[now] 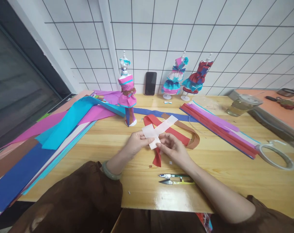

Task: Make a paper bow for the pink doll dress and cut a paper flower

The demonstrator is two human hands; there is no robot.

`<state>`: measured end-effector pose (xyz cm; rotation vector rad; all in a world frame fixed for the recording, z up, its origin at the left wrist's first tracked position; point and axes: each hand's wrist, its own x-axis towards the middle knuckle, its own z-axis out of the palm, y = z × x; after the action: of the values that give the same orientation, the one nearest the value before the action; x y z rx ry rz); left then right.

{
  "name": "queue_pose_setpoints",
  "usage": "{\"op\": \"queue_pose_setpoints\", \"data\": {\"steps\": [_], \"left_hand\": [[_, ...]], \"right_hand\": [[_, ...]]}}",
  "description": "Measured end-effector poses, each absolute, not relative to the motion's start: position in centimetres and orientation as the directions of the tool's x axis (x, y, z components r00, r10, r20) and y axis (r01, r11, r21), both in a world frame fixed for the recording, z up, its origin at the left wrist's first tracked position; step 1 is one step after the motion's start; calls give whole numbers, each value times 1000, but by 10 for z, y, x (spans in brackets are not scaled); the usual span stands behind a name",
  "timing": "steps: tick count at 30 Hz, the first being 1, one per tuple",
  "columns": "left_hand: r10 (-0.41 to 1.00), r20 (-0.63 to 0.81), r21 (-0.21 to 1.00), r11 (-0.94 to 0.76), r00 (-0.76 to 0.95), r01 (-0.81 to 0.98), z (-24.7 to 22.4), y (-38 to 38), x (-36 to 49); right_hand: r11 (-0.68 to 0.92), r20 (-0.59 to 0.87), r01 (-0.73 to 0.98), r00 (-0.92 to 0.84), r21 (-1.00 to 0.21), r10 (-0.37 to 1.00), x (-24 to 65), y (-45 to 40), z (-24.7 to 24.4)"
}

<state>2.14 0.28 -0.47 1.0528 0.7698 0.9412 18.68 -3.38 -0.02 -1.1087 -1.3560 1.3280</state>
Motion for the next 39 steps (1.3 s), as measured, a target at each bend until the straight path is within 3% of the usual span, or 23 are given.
{"op": "queue_pose_setpoints", "data": {"steps": [8, 25, 39], "left_hand": [[881, -125, 912, 284, 457, -297, -3, 2, 20], [863, -129, 976, 196, 488, -89, -6, 1, 22], [840, -138, 974, 210, 525, -79, -4, 1, 22]], "right_hand": [[-12, -7, -27, -161, -1000, 987, 186, -34, 2], [21, 18, 17, -154, -1000, 988, 186, -35, 6], [-20, -20, 1, -99, -1000, 995, 188, -33, 9]]}}
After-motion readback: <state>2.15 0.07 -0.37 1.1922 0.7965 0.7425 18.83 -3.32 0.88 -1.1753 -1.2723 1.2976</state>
